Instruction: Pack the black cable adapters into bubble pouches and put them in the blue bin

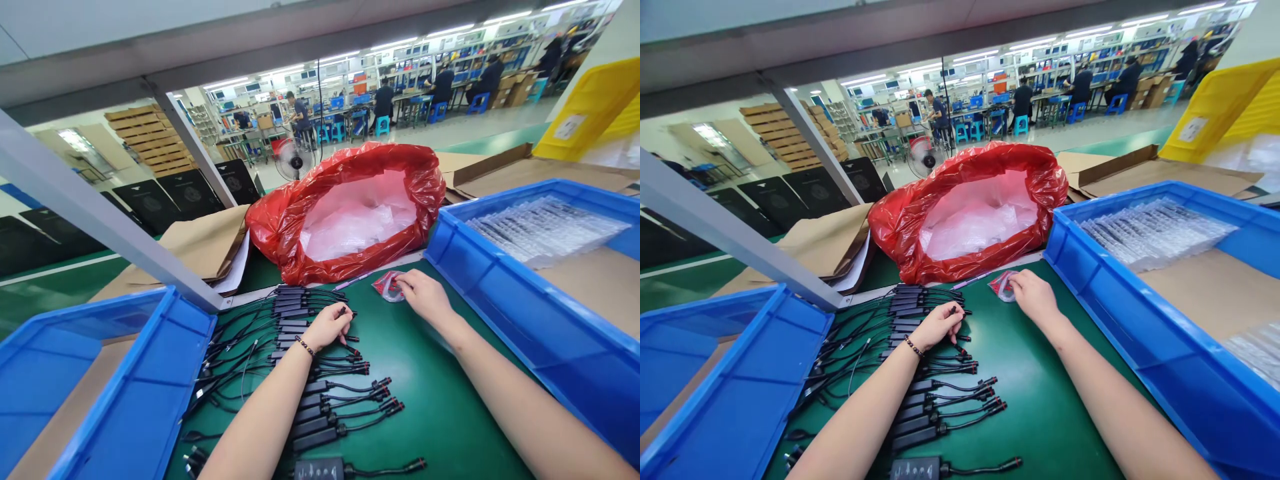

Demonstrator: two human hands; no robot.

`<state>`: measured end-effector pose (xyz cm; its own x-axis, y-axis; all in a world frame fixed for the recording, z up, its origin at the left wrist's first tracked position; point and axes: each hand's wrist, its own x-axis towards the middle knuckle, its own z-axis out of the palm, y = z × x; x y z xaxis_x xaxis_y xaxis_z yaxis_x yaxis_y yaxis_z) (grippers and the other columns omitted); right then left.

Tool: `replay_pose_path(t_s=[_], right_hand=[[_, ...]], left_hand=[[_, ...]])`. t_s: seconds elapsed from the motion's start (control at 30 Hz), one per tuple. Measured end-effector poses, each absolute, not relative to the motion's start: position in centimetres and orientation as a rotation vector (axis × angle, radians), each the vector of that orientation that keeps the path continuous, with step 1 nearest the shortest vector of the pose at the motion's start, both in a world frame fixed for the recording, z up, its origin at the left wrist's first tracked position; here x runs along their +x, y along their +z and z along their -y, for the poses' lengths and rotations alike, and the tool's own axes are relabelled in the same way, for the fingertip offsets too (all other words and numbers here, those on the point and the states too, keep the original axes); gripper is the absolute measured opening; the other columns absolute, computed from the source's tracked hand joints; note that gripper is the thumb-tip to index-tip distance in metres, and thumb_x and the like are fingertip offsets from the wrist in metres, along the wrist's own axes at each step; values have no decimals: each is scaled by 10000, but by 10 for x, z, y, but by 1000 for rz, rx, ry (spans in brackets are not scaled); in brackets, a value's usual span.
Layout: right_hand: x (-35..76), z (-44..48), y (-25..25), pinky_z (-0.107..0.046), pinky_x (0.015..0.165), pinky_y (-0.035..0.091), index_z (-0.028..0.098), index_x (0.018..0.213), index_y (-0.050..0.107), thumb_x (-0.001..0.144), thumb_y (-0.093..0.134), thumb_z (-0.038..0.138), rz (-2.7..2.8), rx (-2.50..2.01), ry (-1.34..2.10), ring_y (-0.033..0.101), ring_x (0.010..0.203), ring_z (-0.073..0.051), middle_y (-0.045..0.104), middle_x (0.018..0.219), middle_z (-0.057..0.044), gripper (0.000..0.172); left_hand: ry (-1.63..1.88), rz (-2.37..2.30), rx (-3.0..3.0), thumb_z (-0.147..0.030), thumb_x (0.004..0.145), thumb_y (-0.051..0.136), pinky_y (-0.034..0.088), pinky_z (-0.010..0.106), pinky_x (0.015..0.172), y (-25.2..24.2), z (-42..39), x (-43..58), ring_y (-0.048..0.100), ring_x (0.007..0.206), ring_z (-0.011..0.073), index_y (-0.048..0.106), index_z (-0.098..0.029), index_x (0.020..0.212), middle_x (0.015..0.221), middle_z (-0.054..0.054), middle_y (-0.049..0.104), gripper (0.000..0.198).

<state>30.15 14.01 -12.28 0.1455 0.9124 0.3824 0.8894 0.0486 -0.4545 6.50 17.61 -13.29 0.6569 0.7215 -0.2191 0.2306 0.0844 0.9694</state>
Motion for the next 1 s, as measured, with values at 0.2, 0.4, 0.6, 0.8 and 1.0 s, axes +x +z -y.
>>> replay_pose_path(t_s=[0.2, 0.4, 0.6, 0.8, 1.0], right_hand=[[321, -147, -132, -247, 556, 378, 213, 888, 676, 841, 416, 247, 1963, -2276, 14, 580, 689, -175, 586, 841, -64, 267], [313, -148, -140, -244, 558, 369, 188, 740, 661, 802, 437, 190, 1949, -2292, 102, 584, 679, -169, 586, 834, -61, 232], [322, -143, -135, -252, 597, 407, 173, 736, 579, 780, 440, 214, 1675, -2007, 164, 564, 637, -146, 596, 737, -35, 151], [304, -146, -114, -275, 557, 472, 140, 843, 583, 695, 566, 340, 1121, -1399, 705, 571, 556, -141, 618, 643, -31, 249], [242, -148, -105, -222, 480, 455, 146, 618, 567, 613, 677, 307, 997, -1127, 1216, 547, 469, -102, 602, 538, -8, 196]], left_hand=[[428, -861, 1462, -427, 716, 538, 409, 205, 425, -136, -177, 63, 486, 398, 77, 505, -156, 729, 511, -47, 504, 273], [513, -887, 1503, -366, 685, 605, 414, 237, 602, -134, -179, 61, 527, 608, 108, 637, -122, 713, 669, 29, 620, 248], [568, -854, 1432, -321, 651, 622, 374, 218, 552, -132, -180, 61, 456, 522, 75, 547, -138, 655, 564, -27, 535, 197], [559, -808, 1298, -381, 690, 560, 229, 169, 386, -133, -180, 62, 344, 385, 40, 446, -180, 823, 534, -66, 492, 266], [549, -828, 1223, -396, 668, 589, 151, 148, 362, -126, -177, 63, 282, 371, 23, 434, -188, 803, 517, -81, 451, 292]])
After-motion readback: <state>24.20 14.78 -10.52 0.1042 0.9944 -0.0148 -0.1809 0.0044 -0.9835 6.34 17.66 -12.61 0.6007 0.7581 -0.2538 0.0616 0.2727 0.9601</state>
